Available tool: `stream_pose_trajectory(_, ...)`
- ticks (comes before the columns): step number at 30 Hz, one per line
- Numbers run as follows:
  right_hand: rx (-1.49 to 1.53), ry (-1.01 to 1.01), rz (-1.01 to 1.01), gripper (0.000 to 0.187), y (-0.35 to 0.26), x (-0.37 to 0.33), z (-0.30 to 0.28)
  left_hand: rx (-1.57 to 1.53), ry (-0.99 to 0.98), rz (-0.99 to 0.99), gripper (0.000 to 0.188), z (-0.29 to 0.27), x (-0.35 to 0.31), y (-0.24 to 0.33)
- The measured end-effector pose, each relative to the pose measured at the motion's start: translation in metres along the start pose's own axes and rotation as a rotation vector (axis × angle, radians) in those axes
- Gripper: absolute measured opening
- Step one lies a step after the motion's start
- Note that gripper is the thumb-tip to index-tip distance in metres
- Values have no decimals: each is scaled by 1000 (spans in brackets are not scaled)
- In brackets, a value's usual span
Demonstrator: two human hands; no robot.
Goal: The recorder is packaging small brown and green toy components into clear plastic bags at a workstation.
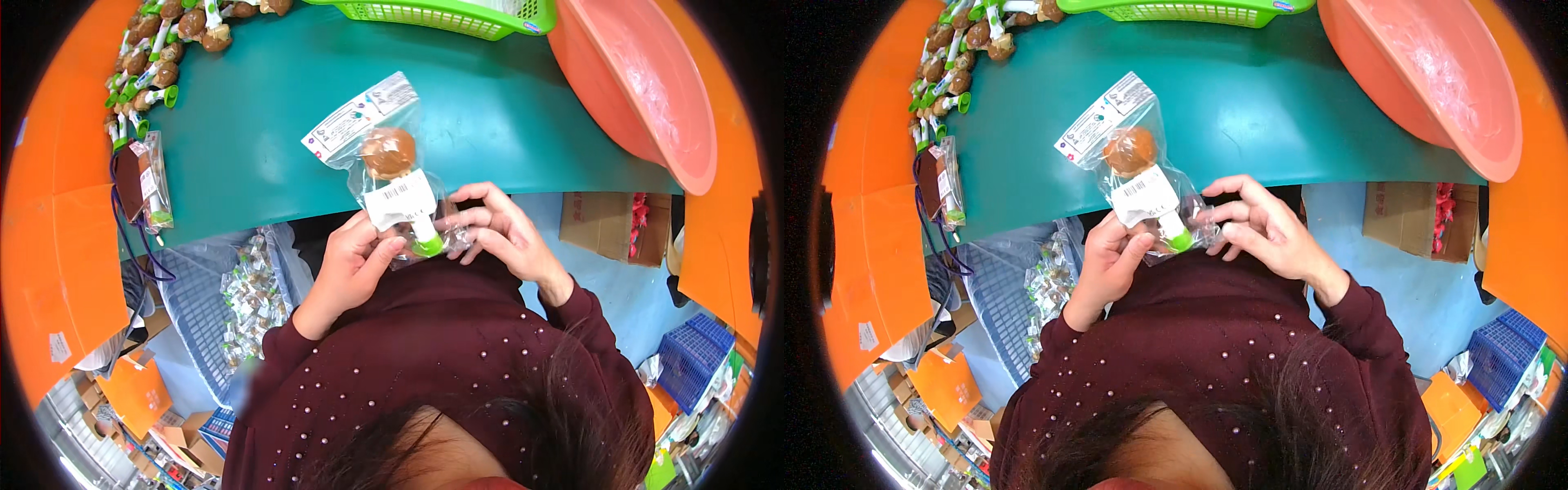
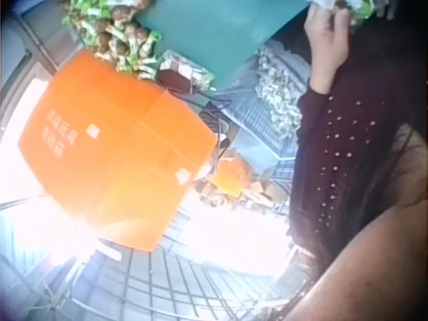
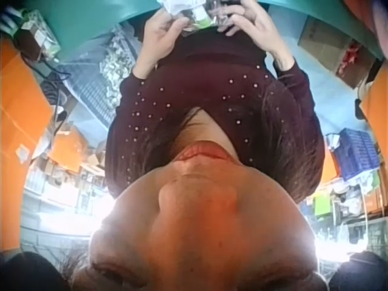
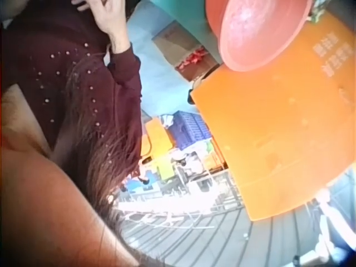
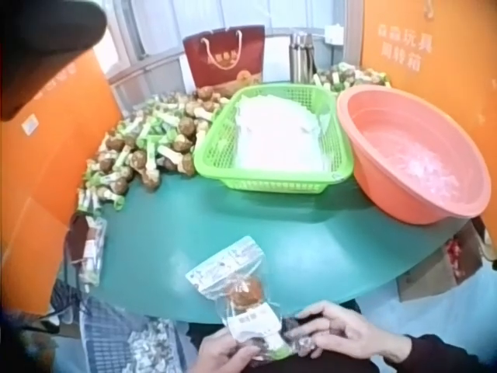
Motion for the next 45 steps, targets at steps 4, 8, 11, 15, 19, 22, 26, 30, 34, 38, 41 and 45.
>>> stream_pose_trajectory(4, 6, 112, -57, 13, 12, 1, 7, 151, -94, 47, 8, 3, 9, 33)
stream_pose_trajectory(8, -182, 292, -54, 19, -1, -3, 5, 317, -119, 194, 12, 9, 8, 51)
stream_pose_trajectory(11, -149, 383, -139, 33, -35, -4, 14, 460, -39, 252, 15, 20, 11, 69)
stream_pose_trajectory(15, -493, 315, -376, 56, -61, 6, 32, 775, -162, 561, 24, 45, 17, 103)
stream_pose_trajectory(19, 213, 47, -51, 60, -64, 8, 29, 456, 28, 836, 44, 16, 13, 129)
stream_pose_trajectory(22, 388, -67, -29, 55, -58, 7, 34, -71, 241, 404, 83, 9, 35, 133)
stream_pose_trajectory(26, 536, -235, -7, 51, -56, 6, 50, -457, -17, 41, 82, 21, 49, 120)
stream_pose_trajectory(30, 459, -251, -8, 43, -51, 7, 50, -550, -69, -70, 87, 27, 50, 112)
stream_pose_trajectory(34, 376, -162, -25, 32, -57, 9, 49, -702, -99, -25, 97, 27, 49, 113)
stream_pose_trajectory(38, 103, -58, -86, 24, -70, 9, 52, -772, -146, -12, 101, 21, 49, 104)
stream_pose_trajectory(41, -81, 36, -132, 27, -75, 8, 48, -729, -142, 44, 101, 23, 52, 104)
stream_pose_trajectory(45, -535, 308, -325, 31, -93, 3, 40, -810, -13, 7, 103, 18, 47, 111)
Point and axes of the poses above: each hand's wrist, its own x-axis towards the middle knuckle, its own z-axis out of the palm, y = z × x, the point moved 4 cm from there along x, towards the middle knuckle, and after that the axes turned 6 degrees about -x, right-handed, at the moved point
